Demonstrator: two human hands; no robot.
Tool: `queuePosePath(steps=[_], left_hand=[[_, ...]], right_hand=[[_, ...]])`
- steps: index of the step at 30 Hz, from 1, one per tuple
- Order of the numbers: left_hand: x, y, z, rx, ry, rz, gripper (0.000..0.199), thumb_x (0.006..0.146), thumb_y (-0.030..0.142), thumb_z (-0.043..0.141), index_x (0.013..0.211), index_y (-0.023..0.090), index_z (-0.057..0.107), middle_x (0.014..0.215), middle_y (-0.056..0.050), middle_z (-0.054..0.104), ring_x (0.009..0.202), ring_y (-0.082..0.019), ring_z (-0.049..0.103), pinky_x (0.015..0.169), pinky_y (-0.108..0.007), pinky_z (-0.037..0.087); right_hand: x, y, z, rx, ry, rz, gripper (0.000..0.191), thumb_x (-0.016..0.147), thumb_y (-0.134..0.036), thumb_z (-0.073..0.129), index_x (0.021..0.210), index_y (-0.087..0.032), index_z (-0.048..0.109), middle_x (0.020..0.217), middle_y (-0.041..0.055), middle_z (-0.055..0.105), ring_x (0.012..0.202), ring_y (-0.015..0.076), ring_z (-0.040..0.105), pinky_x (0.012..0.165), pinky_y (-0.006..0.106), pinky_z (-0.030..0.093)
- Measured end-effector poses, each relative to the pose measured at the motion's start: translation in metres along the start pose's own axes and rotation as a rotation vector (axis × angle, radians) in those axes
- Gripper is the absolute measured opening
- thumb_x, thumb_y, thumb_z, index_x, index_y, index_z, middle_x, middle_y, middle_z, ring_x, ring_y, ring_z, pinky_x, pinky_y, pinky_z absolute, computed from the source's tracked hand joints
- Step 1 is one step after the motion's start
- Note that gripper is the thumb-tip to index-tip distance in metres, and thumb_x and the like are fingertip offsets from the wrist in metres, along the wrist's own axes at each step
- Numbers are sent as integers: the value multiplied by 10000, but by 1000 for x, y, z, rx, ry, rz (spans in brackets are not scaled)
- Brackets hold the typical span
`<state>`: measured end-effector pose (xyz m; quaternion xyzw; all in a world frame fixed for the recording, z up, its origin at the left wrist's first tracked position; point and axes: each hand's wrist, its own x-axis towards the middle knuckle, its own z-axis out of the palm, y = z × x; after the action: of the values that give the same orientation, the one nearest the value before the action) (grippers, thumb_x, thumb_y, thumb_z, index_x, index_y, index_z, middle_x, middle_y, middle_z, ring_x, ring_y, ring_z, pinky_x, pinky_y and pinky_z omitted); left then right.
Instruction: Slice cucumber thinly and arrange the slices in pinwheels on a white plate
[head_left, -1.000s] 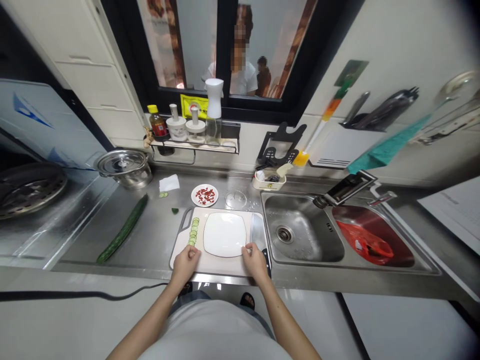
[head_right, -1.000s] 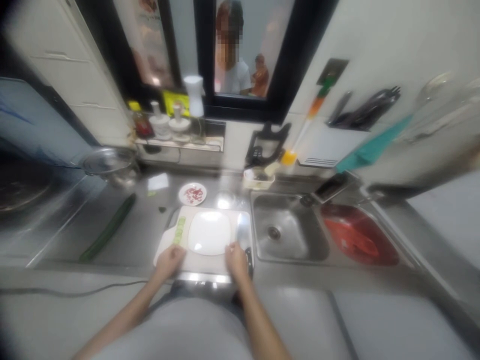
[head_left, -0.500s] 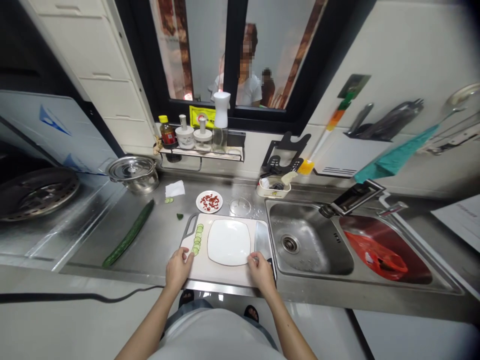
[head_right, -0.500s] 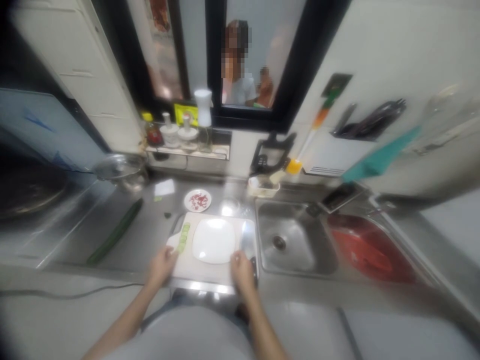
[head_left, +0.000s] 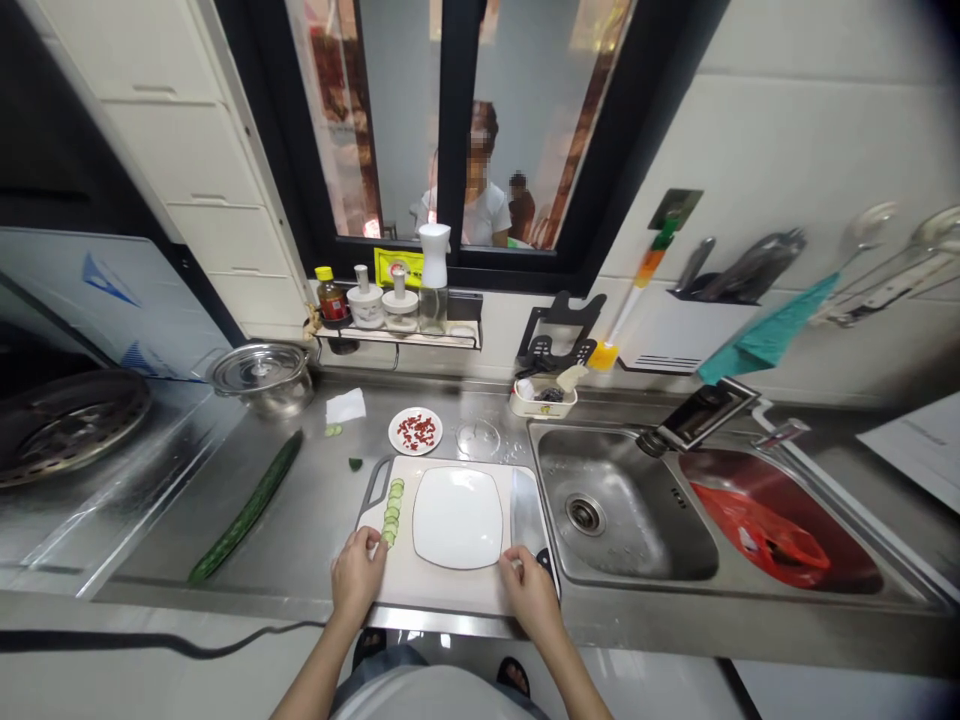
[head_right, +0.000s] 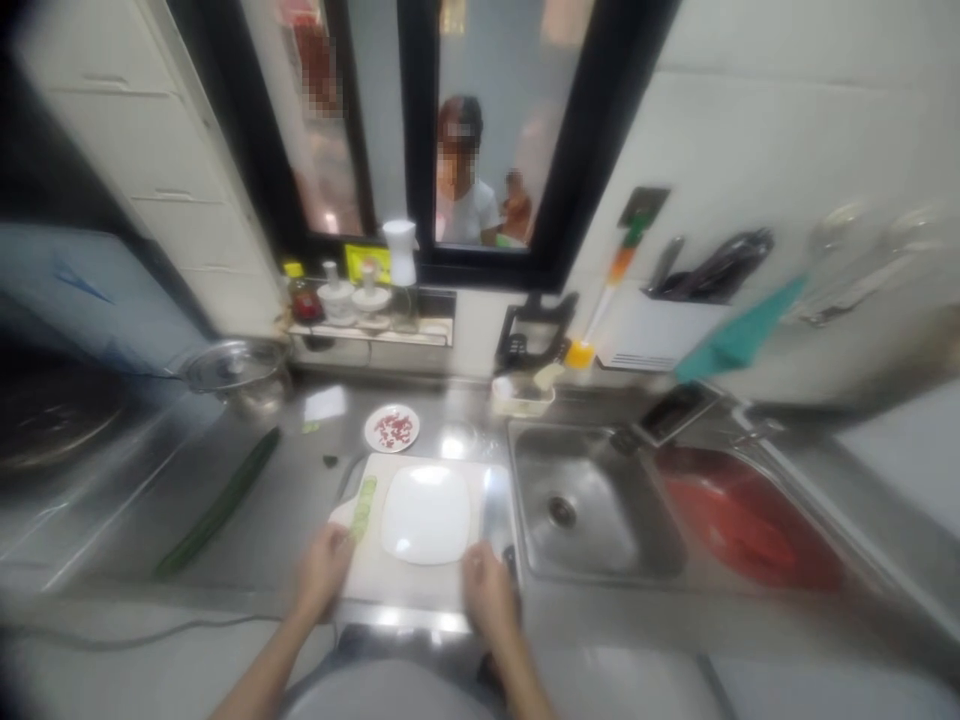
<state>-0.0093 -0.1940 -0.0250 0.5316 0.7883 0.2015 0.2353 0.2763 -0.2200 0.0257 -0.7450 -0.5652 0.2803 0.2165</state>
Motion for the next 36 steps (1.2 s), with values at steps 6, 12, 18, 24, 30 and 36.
queuePosePath(steps=[6,12,18,24,30,36], left_hand=[[-1,7,-3,-174,8,89,165,823,350,487,800,214,577,771,-3,643,696,-168,582,644,-240,385],[-6,38,-22,-314,-137,357,169,784,357,557,747,199,602,777,-18,645,714,-170,563,683,-252,406],[-23,84,-44,-344,-315,515,120,804,292,553,748,192,589,754,-14,616,727,-162,544,695,-254,396],[-26,102,-49,-356,-342,547,132,813,282,541,738,183,589,722,-13,590,701,-152,520,671,-248,379],[-21,108,-47,-408,-315,507,144,808,296,557,725,181,580,718,-13,602,693,-149,526,674,-251,385],[-14,111,-44,-505,-335,439,186,770,364,621,757,179,597,703,-8,604,666,-139,526,640,-242,398]], right_hand=[[0,-14,-5,-60,-20,-47,240,864,-369,418,796,-212,587,572,-11,565,541,150,524,529,233,299],[0,-50,-18,-145,-169,-153,222,877,-317,431,929,-201,612,755,35,643,719,175,595,648,248,373],[-4,-80,-17,-133,-343,-425,334,833,-223,507,1153,-225,603,1128,86,594,1037,202,555,877,269,401],[1,-95,-21,-140,-349,-525,222,860,-202,484,1031,-211,626,1061,72,601,990,198,544,835,275,414],[10,-96,-21,-137,-286,-563,176,892,-190,445,919,-196,619,936,53,625,896,177,561,775,265,404],[20,-97,-13,-20,-233,-533,161,896,-206,447,843,-198,598,844,28,624,802,148,566,708,236,396]])
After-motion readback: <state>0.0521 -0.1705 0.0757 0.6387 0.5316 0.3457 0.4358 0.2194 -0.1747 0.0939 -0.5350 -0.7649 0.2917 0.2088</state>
